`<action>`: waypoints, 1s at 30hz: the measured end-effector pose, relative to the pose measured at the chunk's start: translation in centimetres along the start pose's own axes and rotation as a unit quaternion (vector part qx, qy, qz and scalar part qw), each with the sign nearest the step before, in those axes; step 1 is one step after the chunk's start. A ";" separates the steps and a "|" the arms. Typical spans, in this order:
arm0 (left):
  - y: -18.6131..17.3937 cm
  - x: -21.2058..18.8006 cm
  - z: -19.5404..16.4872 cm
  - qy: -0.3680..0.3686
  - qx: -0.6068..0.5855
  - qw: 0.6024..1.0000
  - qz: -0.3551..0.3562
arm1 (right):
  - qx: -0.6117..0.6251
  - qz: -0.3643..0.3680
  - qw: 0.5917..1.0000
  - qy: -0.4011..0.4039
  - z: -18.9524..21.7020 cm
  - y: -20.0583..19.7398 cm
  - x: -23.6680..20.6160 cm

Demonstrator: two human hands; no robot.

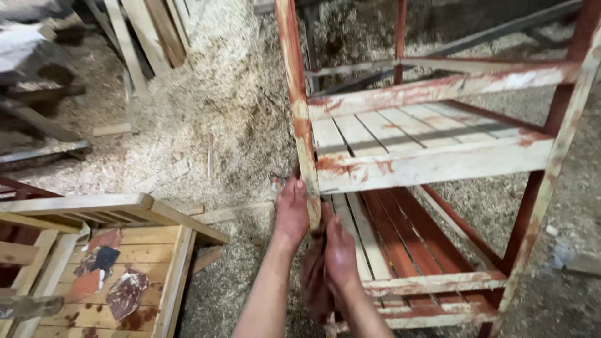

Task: The person wipes a reddish wood stain onto a slatted wooden shelf rack using a cloth, working over the frame rails and shelf slats section by section and turning the rack to reach different sides.

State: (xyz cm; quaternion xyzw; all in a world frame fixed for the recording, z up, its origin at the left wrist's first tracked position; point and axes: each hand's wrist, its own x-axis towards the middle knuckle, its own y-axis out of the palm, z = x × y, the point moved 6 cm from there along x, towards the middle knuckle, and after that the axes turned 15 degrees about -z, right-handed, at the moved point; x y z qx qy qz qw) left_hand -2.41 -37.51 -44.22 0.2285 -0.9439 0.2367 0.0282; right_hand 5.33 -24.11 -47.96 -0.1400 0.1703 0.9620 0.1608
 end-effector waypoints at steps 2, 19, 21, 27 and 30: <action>0.4 0.4 0.0 0.041 0.034 0.999 0.007 | 0.022 0.040 0.998 -0.031 2.8 1.7 1.3; -3.3 0.8 -8.5 -0.075 0.121 0.990 0.023 | 0.112 -0.015 0.983 0.142 -1.7 0.2 -3.9; -3.8 0.7 -8.9 -0.093 0.155 0.983 0.040 | 0.067 -0.042 0.993 0.089 0.5 0.8 -3.3; -3.8 1.3 -8.0 -0.090 0.133 0.985 0.067 | -0.102 -0.064 0.992 -0.032 6.1 3.7 1.8; -3.6 1.7 -7.1 -0.094 0.173 0.977 0.082 | -0.091 -0.078 0.991 -0.052 6.7 4.1 1.4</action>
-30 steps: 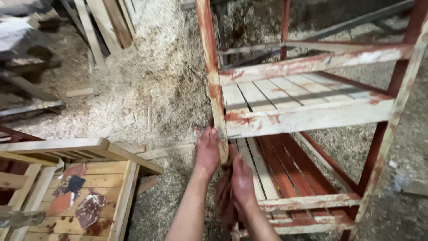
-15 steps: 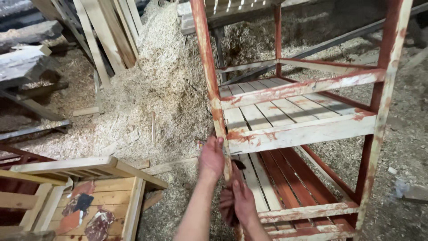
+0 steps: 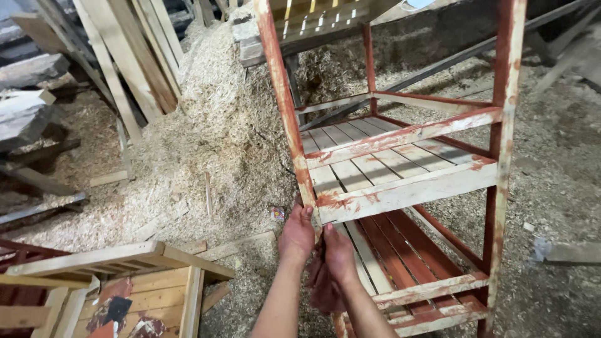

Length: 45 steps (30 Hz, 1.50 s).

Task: The person wipes a reddish wood stain onto a slatted wooden shelf rack using a cloth, working over the frame rails and shelf slats section by section and turning the rack to reach different sides.

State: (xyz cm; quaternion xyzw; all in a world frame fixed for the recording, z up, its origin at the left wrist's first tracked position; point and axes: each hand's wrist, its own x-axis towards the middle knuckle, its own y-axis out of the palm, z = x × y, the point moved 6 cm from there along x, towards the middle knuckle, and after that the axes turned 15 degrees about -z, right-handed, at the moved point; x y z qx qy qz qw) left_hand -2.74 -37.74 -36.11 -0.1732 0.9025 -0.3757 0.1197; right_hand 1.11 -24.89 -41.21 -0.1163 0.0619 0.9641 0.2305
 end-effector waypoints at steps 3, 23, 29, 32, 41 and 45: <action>0.2 0.3 0.2 -0.005 0.013 1.000 0.014 | -0.052 -0.020 0.998 -0.006 0.1 -0.5 -1.1; 1.5 0.6 1.3 0.039 -0.022 0.999 0.029 | 0.099 0.064 0.993 -0.018 4.2 -3.9 -7.2; 2.4 0.6 1.6 0.051 -0.086 0.995 -0.023 | 0.189 0.067 0.976 0.084 -4.6 -1.1 -6.6; 2.6 0.6 0.9 0.098 -0.095 0.989 -0.055 | 0.173 0.037 0.968 0.176 -8.1 -3.6 -7.1; 2.2 -0.4 -0.5 0.091 -0.148 0.983 -0.055 | 0.148 0.041 0.966 0.207 -8.1 -6.6 -7.0; 0.7 -1.0 -2.4 0.145 -0.151 0.974 -0.083 | 0.176 0.024 0.958 0.226 -5.8 -5.8 -6.4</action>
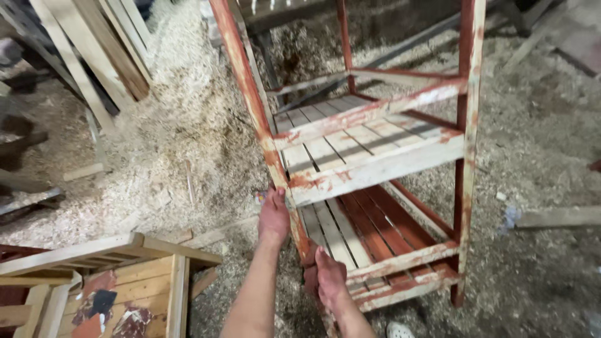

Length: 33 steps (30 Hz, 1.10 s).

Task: The person wipes a reddish wood stain onto a slatted wooden shelf rack using a cloth, working over the frame rails and shelf slats section by section and turning the rack to reach different sides.

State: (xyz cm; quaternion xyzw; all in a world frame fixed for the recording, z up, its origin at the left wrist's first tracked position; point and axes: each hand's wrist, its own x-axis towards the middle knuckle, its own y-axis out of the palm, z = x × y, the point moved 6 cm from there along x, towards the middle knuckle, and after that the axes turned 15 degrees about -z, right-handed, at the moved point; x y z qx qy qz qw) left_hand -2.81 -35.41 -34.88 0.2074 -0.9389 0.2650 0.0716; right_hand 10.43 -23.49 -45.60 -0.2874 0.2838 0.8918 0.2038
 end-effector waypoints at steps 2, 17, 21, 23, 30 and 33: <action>-0.8 0.0 -1.3 0.021 0.021 0.999 -0.016 | 0.044 0.032 0.998 0.035 1.5 1.7 0.1; -2.4 1.3 -6.7 -0.093 0.083 0.986 0.109 | 0.111 0.265 0.955 0.069 14.9 5.1 -7.7; -2.8 1.5 -8.4 -0.119 0.098 0.983 0.096 | 0.059 0.181 0.967 0.168 16.5 4.5 -6.4; -3.3 1.1 -9.9 -0.147 0.107 0.978 0.098 | 0.042 0.178 0.964 0.195 17.0 4.3 -5.9; -5.5 -3.8 -12.9 -0.277 0.231 0.929 -0.084 | 0.010 0.369 0.918 0.144 19.4 0.7 -4.7; -4.3 -9.9 -11.3 -0.256 0.167 0.928 -0.214 | -0.005 0.318 0.930 0.184 19.1 -1.8 -4.1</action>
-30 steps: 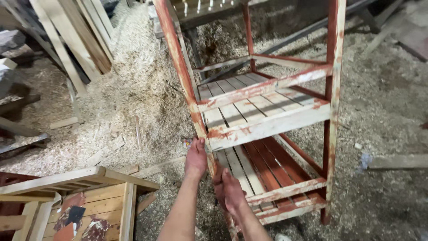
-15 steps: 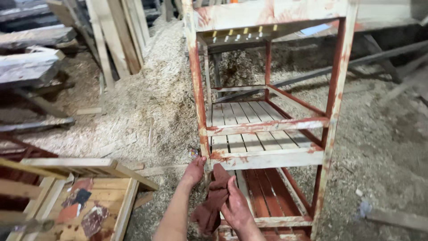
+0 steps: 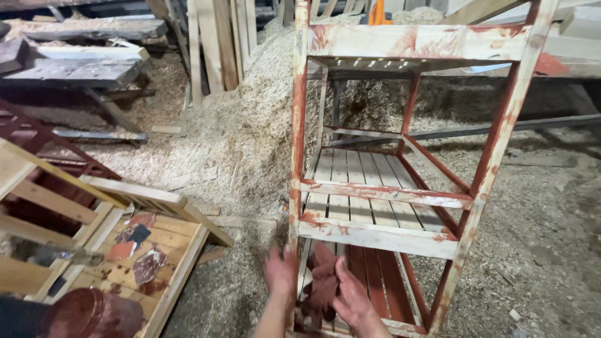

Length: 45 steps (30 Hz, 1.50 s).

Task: The person wipes a reddish wood stain onto a slatted wooden shelf rack using a cloth, working over the frame rails and shelf slats section by section and turning the rack to reach different sides.

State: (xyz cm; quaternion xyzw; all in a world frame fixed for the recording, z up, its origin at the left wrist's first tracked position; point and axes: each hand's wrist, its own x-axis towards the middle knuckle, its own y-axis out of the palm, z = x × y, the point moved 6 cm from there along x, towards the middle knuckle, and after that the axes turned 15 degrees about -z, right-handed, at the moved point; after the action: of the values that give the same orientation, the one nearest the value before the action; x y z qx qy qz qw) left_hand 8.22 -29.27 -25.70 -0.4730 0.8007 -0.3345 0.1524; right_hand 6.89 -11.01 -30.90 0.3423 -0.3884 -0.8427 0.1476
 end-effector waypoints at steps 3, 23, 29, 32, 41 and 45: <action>2.8 -5.2 6.0 -0.114 -0.010 0.987 0.114 | -0.034 -0.093 0.994 0.047 -1.6 -2.5 -1.7; 2.6 -21.5 13.9 -0.491 -0.365 0.654 0.445 | 0.066 -0.149 0.986 0.042 -11.0 -9.3 -10.4; 0.0 -19.3 18.3 -0.415 -0.306 0.727 0.453 | 0.134 -0.128 0.982 0.033 -11.5 -9.5 -11.8; -1.1 -19.8 17.7 -0.346 -0.326 0.683 0.555 | 0.175 -0.093 0.980 -0.013 -10.6 -9.5 -12.8; -3.8 -15.4 10.9 0.014 -0.202 0.852 0.483 | -0.185 -0.116 0.972 -0.089 -7.3 -9.9 -18.3; -5.7 -17.8 6.8 0.157 -0.164 0.856 0.464 | -0.393 -0.189 0.885 -0.165 -5.9 -10.6 -19.8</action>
State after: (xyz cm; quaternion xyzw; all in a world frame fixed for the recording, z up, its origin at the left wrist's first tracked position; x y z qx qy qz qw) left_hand 24.79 -18.49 -28.10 -0.0062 0.9839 -0.1584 0.0819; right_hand 25.44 2.78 -32.49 0.1795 0.0278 -0.9825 0.0421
